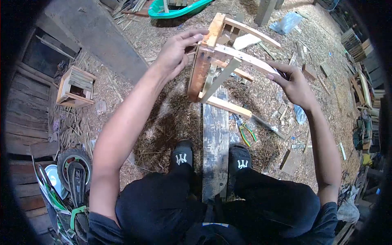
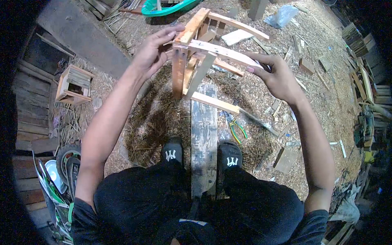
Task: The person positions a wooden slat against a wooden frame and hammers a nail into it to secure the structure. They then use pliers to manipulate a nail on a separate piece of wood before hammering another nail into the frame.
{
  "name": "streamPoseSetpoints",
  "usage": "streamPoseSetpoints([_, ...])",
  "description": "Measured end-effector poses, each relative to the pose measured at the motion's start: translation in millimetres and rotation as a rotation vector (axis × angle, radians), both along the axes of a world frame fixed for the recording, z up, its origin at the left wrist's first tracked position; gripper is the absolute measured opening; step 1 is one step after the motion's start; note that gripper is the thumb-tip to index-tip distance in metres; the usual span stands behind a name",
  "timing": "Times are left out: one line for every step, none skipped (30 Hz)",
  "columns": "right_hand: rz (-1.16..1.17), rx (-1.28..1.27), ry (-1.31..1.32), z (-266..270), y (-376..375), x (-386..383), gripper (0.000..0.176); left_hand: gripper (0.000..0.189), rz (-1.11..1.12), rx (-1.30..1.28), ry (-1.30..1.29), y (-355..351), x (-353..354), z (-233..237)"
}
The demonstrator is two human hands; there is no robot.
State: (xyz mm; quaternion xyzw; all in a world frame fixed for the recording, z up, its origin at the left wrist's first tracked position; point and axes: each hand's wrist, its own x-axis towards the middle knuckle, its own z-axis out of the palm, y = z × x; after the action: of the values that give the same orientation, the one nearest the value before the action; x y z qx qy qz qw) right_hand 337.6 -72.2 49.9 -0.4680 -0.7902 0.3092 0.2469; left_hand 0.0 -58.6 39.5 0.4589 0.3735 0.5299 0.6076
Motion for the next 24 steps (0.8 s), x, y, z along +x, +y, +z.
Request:
streamPoseSetpoints([0.01,-0.007,-0.031,-1.0,1.9,0.2,0.039,0.031,-0.007,-0.044,0.043,-1.9,2.0,-1.5])
streamPoseSetpoints([0.022,-0.013,-0.064,-2.1,4.3,0.7,0.04,0.03,-0.014,-0.089,0.084,-3.6,2.7,-2.7])
streamPoseSetpoints([0.027,-0.017,-0.066,-5.8,7.8,2.0,0.04,0.03,-0.044,-0.113,0.083,-0.2,-0.4,-9.8])
streamPoseSetpoints([0.021,-0.066,-0.083,-12.1,12.6,3.4,0.039,0.03,-0.038,-0.115,0.081,0.6,-1.4,-19.2])
streamPoseSetpoints([0.016,-0.114,-0.098,-18.1,16.6,5.0,0.039,0.03,-0.04,-0.127,0.126,2.4,-1.2,-28.8])
streamPoseSetpoints([0.022,-0.116,-0.101,-23.8,20.1,7.1,0.039,0.03,-0.042,-0.139,0.172,2.5,-1.1,-31.6])
streamPoseSetpoints([0.037,-0.107,-0.102,-29.4,23.1,9.1,0.039,0.03,-0.077,-0.18,0.151,3.1,-4.0,-33.3])
streamPoseSetpoints([0.051,-0.1,-0.104,-33.5,25.6,10.2,0.039,0.03,-0.072,-0.185,0.148,3.0,-6.2,-36.0])
streamPoseSetpoints([0.052,-0.13,-0.106,-32.7,26.4,10.4,0.039,0.031,-0.093,-0.182,0.167,2.8,-7.1,-37.5])
streamPoseSetpoints([0.053,-0.133,-0.109,-33.2,27.4,11.1,0.039,0.031,-0.116,-0.178,0.187,3.5,-7.0,-38.7])
streamPoseSetpoints([0.072,-0.14,-0.093,-33.9,28.3,12.3,0.04,0.031,-0.138,-0.172,0.173,4.1,-7.9,-39.5])
streamPoseSetpoints([0.09,-0.147,-0.075,-34.6,28.8,13.3,0.04,0.031,-0.14,-0.176,0.17,3.3,-6.2,-38.0])
streamPoseSetpoints([0.088,-0.151,-0.076,-34.9,28.3,13.6,0.04,0.032,-0.127,-0.17,0.178,1.6,-4.8,-36.7])
streamPoseSetpoints([0.069,-0.146,-0.098,-34.7,27.0,13.7,0.04,0.033,-0.115,-0.166,0.185,0.6,-3.2,-35.1])
streamPoseSetpoints([0.051,-0.14,-0.121,-34.5,26.4,13.6,0.039,0.033,-0.118,-0.17,0.184,2.1,-3.1,-35.7])
streamPoseSetpoints([0.05,-0.145,-0.122,-34.2,26.6,13.6,0.039,0.034,-0.114,-0.188,0.169,4.1,-3.4,-36.2])
streamPoseSetpoints([0.046,-0.153,-0.116,-34.1,26.3,13.9,0.039,0.034,-0.111,-0.207,0.152,5.6,-3.1,-37.2])
streamPoseSetpoints([0.042,-0.161,-0.11,-34.9,25.8,14.2,0.039,0.034,-0.113,-0.212,0.15,7.7,-2.7,-38.9])
streamPoseSetpoints([0.042,-0.164,-0.112,-36.0,25.7,14.3,0.039,0.036,-0.078,-0.232,0.193,10.3,-2.3,-39.7])
streamPoseSetpoints([0.049,-0.144,-0.114,-37.1,25.6,14.1,0.04,0.039,-0.042,-0.251,0.236,11.7,-2.2,-40.6])
streamPoseSetpoints([0.056,-0.125,-0.115,-37.6,24.9,13.3,0.04,0.046,-0.07,-0.278,0.265,11.5,-0.7,-36.2])
streamPoseSetpoints([0.057,-0.127,-0.117,-36.3,22.7,10.9,0.04,0.046,-0.069,-0.281,0.263,10.6,0.2,-31.6])
streamPoseSetpoints([0.052,-0.143,-0.094,-33.0,19.5,6.6,0.04,0.047,-0.13,-0.317,0.255,9.5,1.1,-26.7])
streamPoseSetpoints([0.046,-0.158,-0.071,-29.5,17.0,2.6,0.039,0.049,-0.192,-0.352,0.246,8.8,1.9,-24.6])
